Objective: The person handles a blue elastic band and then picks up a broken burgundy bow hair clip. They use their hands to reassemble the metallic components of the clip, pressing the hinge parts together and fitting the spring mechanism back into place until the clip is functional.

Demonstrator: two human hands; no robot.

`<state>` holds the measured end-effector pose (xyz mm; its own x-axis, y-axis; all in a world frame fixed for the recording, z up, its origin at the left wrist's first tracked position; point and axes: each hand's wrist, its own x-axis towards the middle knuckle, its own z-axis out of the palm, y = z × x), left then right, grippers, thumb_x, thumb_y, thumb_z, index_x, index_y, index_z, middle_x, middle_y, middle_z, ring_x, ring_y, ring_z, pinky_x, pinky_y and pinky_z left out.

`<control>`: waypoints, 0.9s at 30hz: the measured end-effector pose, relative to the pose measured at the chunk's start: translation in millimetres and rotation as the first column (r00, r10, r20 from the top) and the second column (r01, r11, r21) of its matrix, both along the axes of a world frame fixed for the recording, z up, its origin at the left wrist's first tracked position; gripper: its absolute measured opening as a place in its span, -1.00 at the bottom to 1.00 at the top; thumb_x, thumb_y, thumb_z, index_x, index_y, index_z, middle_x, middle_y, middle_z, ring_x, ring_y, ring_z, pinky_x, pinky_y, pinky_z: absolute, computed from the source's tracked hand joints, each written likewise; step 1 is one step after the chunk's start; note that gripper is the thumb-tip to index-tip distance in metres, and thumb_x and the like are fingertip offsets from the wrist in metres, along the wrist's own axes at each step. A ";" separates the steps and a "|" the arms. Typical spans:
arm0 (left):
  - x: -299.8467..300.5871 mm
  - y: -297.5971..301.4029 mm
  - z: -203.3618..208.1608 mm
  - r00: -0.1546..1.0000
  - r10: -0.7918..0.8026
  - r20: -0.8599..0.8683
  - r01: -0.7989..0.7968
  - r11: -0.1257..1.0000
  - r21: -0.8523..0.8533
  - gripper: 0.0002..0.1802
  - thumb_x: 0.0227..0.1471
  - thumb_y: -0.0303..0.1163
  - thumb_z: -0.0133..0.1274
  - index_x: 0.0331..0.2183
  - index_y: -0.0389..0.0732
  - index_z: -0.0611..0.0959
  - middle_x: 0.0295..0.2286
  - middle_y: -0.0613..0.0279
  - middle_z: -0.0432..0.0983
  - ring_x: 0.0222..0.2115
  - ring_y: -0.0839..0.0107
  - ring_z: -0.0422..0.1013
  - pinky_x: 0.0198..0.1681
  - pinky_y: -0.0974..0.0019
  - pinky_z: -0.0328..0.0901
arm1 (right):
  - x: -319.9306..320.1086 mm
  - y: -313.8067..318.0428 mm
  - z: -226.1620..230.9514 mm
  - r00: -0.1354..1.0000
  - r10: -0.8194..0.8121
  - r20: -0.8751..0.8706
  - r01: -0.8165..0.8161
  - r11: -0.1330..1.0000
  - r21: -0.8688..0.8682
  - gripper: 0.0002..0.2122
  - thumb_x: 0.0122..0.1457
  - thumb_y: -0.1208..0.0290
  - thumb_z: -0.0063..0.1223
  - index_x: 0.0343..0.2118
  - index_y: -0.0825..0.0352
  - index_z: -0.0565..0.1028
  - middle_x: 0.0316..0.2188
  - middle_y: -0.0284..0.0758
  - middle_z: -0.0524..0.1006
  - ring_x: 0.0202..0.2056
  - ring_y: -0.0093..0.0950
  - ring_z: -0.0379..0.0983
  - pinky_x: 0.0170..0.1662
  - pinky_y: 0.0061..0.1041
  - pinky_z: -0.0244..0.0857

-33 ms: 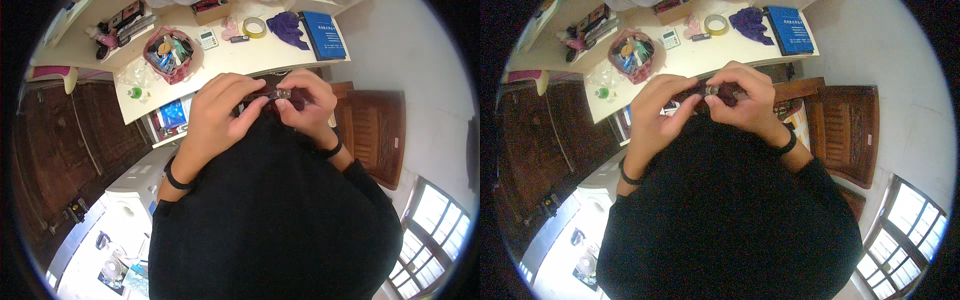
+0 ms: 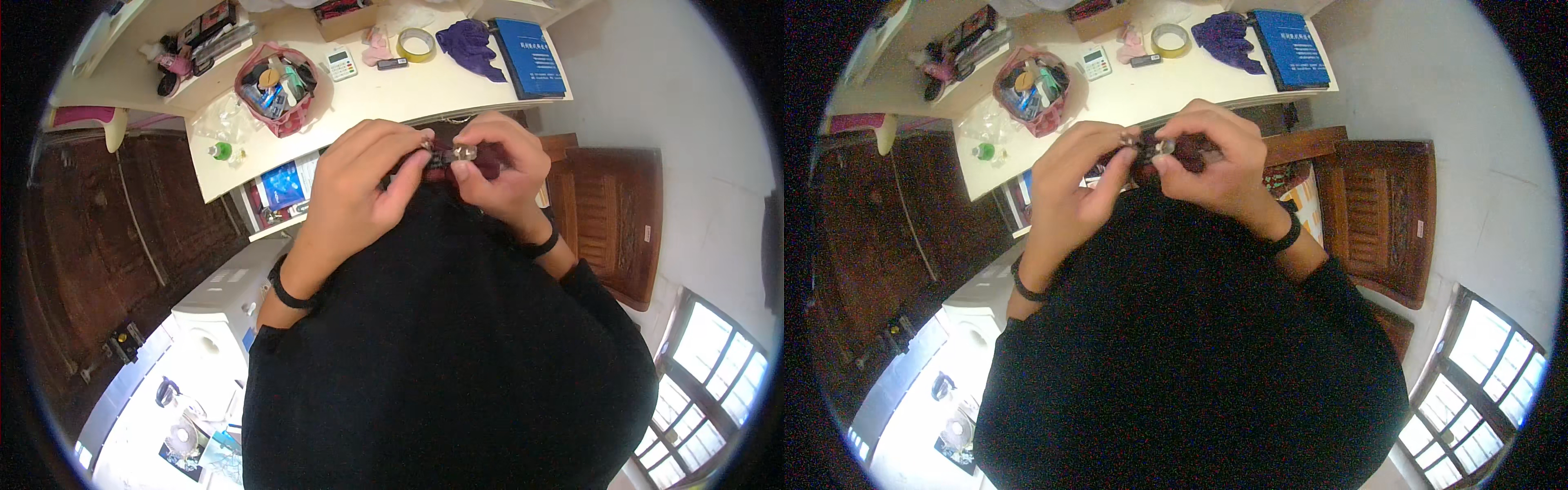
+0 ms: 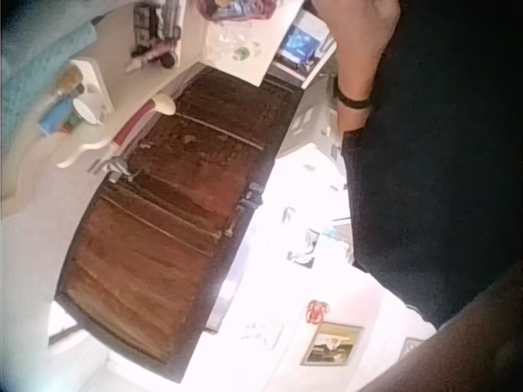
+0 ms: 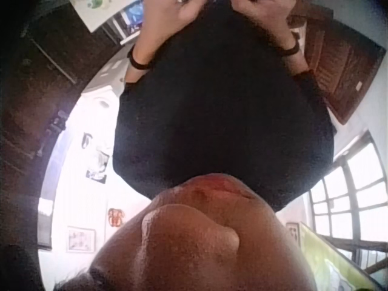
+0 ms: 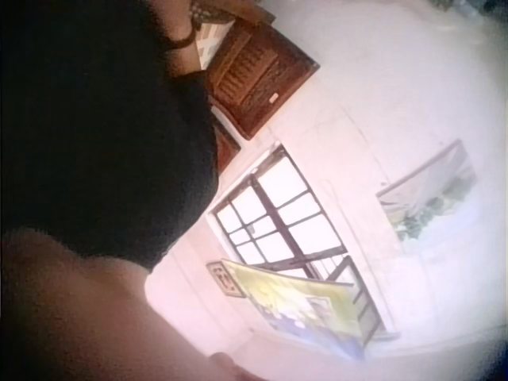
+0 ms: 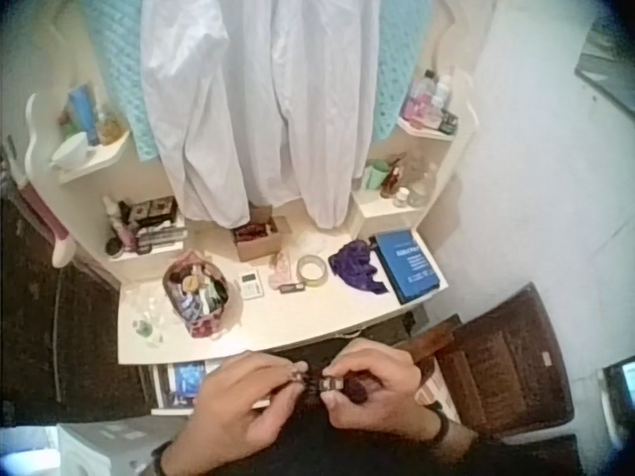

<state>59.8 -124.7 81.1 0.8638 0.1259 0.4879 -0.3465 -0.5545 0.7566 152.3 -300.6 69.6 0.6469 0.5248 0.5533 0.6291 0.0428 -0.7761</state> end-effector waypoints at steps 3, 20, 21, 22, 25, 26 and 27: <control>0.3 6.2 1.6 0.999 -0.033 -0.030 0.032 0.999 -0.044 -0.77 -0.13 -0.52 0.25 -0.32 -0.32 0.66 -0.40 0.08 0.59 -0.39 0.19 0.51 -0.31 0.30 0.38 | -0.2 0.1 -1.9 0.990 -0.004 -0.142 0.011 0.999 0.042 -0.78 -0.14 0.56 0.27 -0.38 0.44 0.52 -0.47 -0.28 0.53 -0.46 -0.57 0.45 -0.38 -0.65 0.32; -5.1 36.7 -0.9 0.987 0.019 -0.159 -0.060 0.964 -0.258 -0.80 -0.01 -0.50 0.18 -0.27 -0.32 0.67 -0.34 0.13 0.61 -0.38 0.42 0.49 -0.28 0.43 0.32 | 21.3 8.4 -0.9 0.603 0.190 -0.775 0.131 0.934 0.331 -0.81 0.11 0.47 0.06 -0.23 0.43 0.46 -0.49 -0.29 0.50 -0.67 -0.57 0.42 -0.68 -0.66 0.31; -1.6 37.7 1.3 0.990 0.009 -0.141 -0.044 0.967 -0.249 -0.80 0.00 -0.49 0.17 -0.26 -0.31 0.67 -0.33 0.14 0.61 -0.37 0.43 0.49 -0.29 0.42 0.32 | 22.3 9.0 0.4 0.583 0.197 -0.788 0.126 0.937 0.327 -0.82 0.11 0.48 0.06 -0.24 0.43 0.46 -0.49 -0.29 0.51 -0.68 -0.58 0.42 -0.68 -0.67 0.31; 0.6 38.0 1.4 0.992 0.002 -0.126 -0.032 0.970 -0.240 -0.79 0.01 -0.49 0.17 -0.25 -0.31 0.66 -0.32 0.14 0.61 -0.36 0.43 0.49 -0.30 0.42 0.32 | 22.3 10.7 0.3 0.580 0.199 -0.790 0.122 0.937 0.326 -0.82 0.11 0.48 0.06 -0.24 0.43 0.46 -0.49 -0.29 0.51 -0.68 -0.58 0.42 -0.68 -0.67 0.31; 12.8 31.0 6.0 0.991 -0.072 -0.116 0.020 0.918 -0.395 -0.78 0.01 -0.48 0.16 -0.23 -0.29 0.66 -0.32 0.16 0.61 -0.34 0.46 0.48 -0.32 0.44 0.32 | 23.4 16.0 1.5 0.502 0.203 -0.841 0.038 0.966 0.255 -0.84 0.13 0.50 0.07 -0.25 0.43 0.47 -0.50 -0.30 0.51 -0.68 -0.61 0.41 -0.66 -0.69 0.31; 16.7 28.3 5.8 0.989 -0.098 -0.108 0.044 0.905 -0.423 -0.76 0.01 -0.46 0.18 -0.21 -0.28 0.65 -0.36 0.20 0.61 -0.37 0.49 0.48 -0.32 0.45 0.33 | 24.1 17.2 1.5 0.475 0.211 -0.854 -0.018 0.973 0.231 -0.86 0.13 0.50 0.07 -0.26 0.42 0.48 -0.51 -0.32 0.51 -0.68 -0.63 0.41 -0.65 -0.70 0.30; 17.5 30.4 2.6 0.990 -0.097 -0.107 0.042 0.905 -0.423 -0.76 0.01 -0.46 0.18 -0.21 -0.28 0.65 -0.36 0.20 0.61 -0.37 0.49 0.48 -0.32 0.45 0.33 | 24.9 18.7 1.4 0.448 0.218 -0.867 -0.074 0.975 0.207 -0.87 0.13 0.51 0.07 -0.27 0.42 0.48 -0.52 -0.33 0.51 -0.68 -0.64 0.40 -0.65 -0.71 0.30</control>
